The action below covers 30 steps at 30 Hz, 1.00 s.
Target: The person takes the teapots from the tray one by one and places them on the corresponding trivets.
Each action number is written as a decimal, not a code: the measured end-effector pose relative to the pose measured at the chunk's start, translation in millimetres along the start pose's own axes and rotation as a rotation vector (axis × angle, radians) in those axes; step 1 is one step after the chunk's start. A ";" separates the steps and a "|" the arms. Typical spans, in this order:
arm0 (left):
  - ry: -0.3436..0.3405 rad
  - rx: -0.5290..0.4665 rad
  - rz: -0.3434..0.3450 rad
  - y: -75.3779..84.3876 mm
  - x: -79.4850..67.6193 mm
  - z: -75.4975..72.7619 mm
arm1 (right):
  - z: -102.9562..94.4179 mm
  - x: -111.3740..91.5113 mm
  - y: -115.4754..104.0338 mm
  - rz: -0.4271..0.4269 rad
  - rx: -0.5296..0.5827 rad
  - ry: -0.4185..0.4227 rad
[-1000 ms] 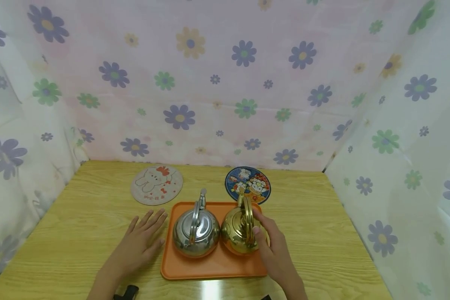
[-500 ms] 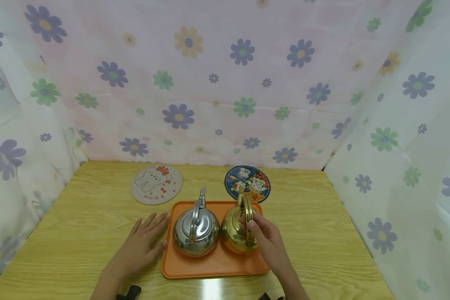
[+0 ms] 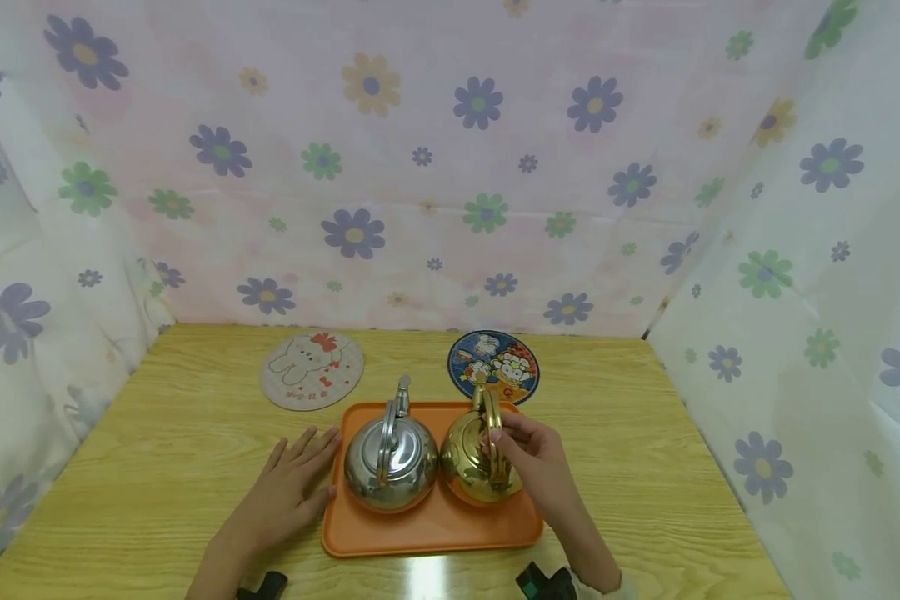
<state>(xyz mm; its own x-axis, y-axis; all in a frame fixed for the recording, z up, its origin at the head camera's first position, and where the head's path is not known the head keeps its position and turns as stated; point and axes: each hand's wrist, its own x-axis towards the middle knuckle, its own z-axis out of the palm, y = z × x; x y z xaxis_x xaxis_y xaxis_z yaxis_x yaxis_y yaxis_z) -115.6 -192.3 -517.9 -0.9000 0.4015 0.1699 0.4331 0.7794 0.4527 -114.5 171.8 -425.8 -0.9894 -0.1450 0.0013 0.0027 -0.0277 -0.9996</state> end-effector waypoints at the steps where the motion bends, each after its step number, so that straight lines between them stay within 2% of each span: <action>1: -0.001 -0.001 -0.001 0.1 0.1 0.0 | -0.1 0.8 -0.7 0.012 -0.001 0.009; 7: -0.002 0.002 0.005 -1.9 1.2 1.2 | -1.2 3.4 -4.0 0.040 -0.043 0.015; 19: 0.012 -0.033 0.018 -7.4 3.5 8.1 | 1.6 5.0 -8.9 0.029 -0.080 0.021; 24: 0.027 -0.132 0.012 -7.7 1.7 14.4 | 2.1 4.0 -7.6 -0.004 -0.097 -0.003; 30: 0.048 -0.211 -0.002 -11.3 -0.9 23.6 | 6.7 1.8 -4.4 -0.035 -0.106 0.060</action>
<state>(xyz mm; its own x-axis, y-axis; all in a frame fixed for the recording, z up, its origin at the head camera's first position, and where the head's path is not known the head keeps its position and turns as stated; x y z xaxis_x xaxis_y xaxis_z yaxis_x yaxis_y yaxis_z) -118.6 -190.1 -543.8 -0.9042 0.3731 0.2081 0.4163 0.6601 0.6253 -115.3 165.0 -421.2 -0.9956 -0.0858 0.0373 -0.0437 0.0739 -0.9963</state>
